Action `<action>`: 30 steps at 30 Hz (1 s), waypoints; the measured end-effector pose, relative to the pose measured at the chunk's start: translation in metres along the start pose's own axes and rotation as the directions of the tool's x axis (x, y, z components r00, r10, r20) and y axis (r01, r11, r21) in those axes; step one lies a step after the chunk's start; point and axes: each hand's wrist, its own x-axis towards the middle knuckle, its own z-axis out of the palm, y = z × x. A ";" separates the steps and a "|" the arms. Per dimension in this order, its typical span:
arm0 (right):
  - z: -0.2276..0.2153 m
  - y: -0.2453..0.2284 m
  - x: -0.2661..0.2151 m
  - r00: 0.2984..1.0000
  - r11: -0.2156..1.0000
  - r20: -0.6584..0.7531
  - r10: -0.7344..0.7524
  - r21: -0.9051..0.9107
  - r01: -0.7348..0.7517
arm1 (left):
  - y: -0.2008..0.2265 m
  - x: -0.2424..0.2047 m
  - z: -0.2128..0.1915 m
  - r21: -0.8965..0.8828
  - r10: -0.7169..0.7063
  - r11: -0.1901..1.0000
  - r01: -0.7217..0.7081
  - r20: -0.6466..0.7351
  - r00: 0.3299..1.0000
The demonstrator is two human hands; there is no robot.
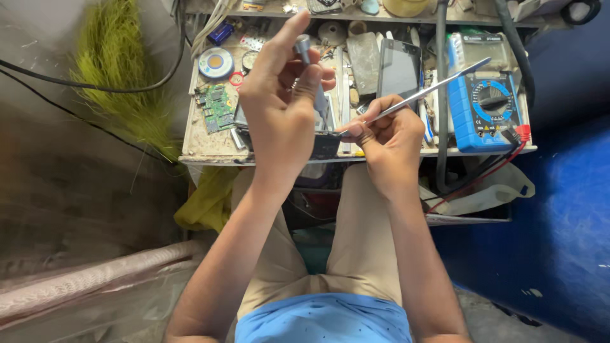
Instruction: The person uses a flat-head tool to pry open the back casing of a handheld mobile device and then uses a screwdriver to remove a small internal part.
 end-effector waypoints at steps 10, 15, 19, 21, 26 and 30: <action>0.002 -0.004 -0.001 1.000 0.998 -0.007 -0.013 -0.069 0.012 | 0.014 -0.001 -0.004 0.079 0.096 0.991 -0.107 0.129 0.987; 0.002 -0.005 -0.002 1.000 0.997 -0.005 -0.015 -0.075 0.015 | 0.011 -0.001 -0.007 0.084 0.086 0.992 -0.098 0.138 0.987; 0.003 -0.005 -0.002 1.000 1.000 -0.017 0.013 -0.029 -0.013 | 0.007 0.001 -0.004 0.064 0.042 0.997 -0.050 0.127 0.991; 0.004 -0.004 -0.002 0.999 0.998 -0.034 -0.002 -0.067 -0.001 | 0.006 0.002 -0.002 0.064 0.044 0.997 -0.052 0.121 0.992; 0.008 -0.002 0.002 0.997 0.996 -0.063 -0.045 -0.079 0.040 | 0.003 0.002 -0.005 0.070 0.052 0.996 -0.058 0.079 0.996; 0.010 0.001 0.002 0.995 0.995 -0.086 -0.051 -0.086 0.044 | -0.003 0.002 -0.001 0.000 0.061 0.998 -0.061 0.072 0.996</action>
